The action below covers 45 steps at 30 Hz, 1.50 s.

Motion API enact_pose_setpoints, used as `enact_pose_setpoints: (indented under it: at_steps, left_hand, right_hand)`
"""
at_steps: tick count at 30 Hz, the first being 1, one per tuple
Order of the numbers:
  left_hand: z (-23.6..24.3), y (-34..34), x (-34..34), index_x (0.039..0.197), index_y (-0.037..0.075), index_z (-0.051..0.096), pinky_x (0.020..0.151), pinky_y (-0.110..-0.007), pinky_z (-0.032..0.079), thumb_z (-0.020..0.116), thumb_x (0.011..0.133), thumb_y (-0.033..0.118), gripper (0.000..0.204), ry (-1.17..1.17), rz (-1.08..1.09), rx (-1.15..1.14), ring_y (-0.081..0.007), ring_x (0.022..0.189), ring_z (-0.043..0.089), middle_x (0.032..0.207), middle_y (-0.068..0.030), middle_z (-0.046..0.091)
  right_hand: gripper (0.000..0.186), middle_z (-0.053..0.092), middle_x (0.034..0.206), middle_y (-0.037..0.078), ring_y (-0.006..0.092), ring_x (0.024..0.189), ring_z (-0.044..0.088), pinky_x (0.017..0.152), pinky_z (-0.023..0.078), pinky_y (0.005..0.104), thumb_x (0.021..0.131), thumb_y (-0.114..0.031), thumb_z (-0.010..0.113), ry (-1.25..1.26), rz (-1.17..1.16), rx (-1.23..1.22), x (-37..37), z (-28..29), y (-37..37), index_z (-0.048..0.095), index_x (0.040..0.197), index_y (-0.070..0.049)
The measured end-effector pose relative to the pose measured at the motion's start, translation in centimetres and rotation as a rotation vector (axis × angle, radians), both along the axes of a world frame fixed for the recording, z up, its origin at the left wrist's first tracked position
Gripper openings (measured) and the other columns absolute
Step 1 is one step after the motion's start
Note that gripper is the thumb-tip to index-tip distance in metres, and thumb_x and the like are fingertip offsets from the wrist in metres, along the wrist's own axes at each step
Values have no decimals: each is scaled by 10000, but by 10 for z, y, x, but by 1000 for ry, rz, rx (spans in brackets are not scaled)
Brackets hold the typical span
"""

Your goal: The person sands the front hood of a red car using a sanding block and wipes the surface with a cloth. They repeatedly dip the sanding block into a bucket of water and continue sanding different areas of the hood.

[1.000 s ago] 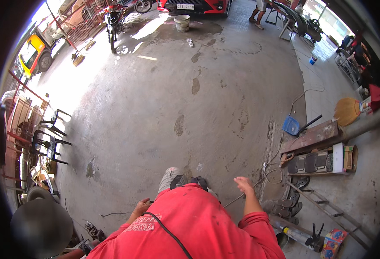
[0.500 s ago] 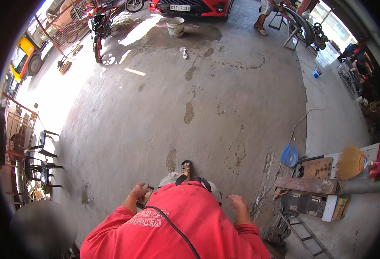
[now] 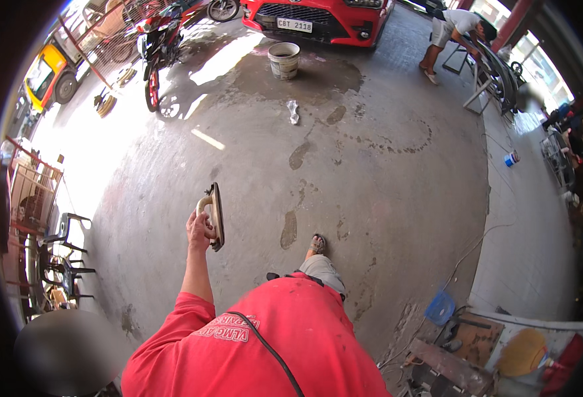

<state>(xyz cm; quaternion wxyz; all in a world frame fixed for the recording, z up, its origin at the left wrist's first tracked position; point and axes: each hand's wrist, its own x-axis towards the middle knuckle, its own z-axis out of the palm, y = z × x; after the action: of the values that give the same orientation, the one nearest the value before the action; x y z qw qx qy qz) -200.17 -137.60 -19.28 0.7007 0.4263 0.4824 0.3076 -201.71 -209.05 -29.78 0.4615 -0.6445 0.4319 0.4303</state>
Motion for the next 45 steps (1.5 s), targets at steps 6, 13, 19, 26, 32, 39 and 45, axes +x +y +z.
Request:
enact_pose_setpoints:
  at_steps: [6, 13, 19, 26, 32, 39, 45]
  left_hand:
    - [8, 48, 114, 1315, -40, 663, 904, -458, 650, 452, 1134, 282, 426, -812, -37, -346, -330, 1006, 774, 1180, -203, 770]
    - [4, 100, 273, 1319, -77, 652, 926, -470, 650, 476, 1119, 209, 391, -943, 27, -522, -350, 1031, 770, 1209, -247, 752]
    - [-100, 227, 370, 1133, -26, 679, 577, -431, 587, 631, 1023, 189, 246, 186, -34, -396, -225, 716, 707, 865, -100, 688]
    - [-124, 254, 434, 1065, -16, 803, 839, -396, 634, 752, 838, 279, 376, 1336, -889, -44, -274, 943, 804, 987, -207, 804]
    - [-147, 310, 494, 1169, 31, 767, 868, -429, 626, 779, 838, 351, 461, 1199, -847, -136, -309, 969, 800, 1057, -184, 808]
    - [-130, 369, 701, 1261, 41, 731, 968, -450, 591, 771, 846, 391, 544, 1155, -696, 46, -346, 1099, 763, 1151, -205, 786]
    - [-109, 456, 860, 1286, 21, 689, 1012, -509, 560, 716, 912, 320, 480, 1092, -545, 384, -445, 1181, 702, 1202, -263, 748]
  right_hand:
    - [500, 680, 1265, 75, 272, 1029, 704, 851, 561, 450, 1031, -396, 683, -238, 366, -104, 333, 45, 72, 637, 1458, -141]
    - [611, 644, 1466, 83, 234, 1200, 682, 993, 531, 415, 1027, -413, 714, -638, 422, 96, 650, 151, 303, 564, 1546, -126]
    - [629, 660, 1459, 69, 224, 1211, 683, 1015, 537, 424, 1023, -435, 711, -485, 544, 121, 723, 100, 411, 568, 1547, -118]
    - [586, 695, 1288, 132, 335, 1072, 689, 874, 553, 534, 985, -421, 749, -48, 236, -114, 688, 69, 339, 614, 1441, -80]
    - [673, 655, 1362, 146, 332, 1108, 675, 889, 558, 530, 980, -433, 754, -2, 129, -113, 791, 66, 388, 529, 1530, -117]
    - [794, 599, 1459, 158, 318, 1137, 662, 901, 567, 524, 978, -439, 755, -222, 276, -215, 1120, 48, 440, 414, 1637, -157]
    - [721, 589, 1545, 221, 336, 1423, 579, 1176, 450, 432, 988, -352, 744, -823, 727, -288, 1465, 119, 685, 501, 1579, -18]
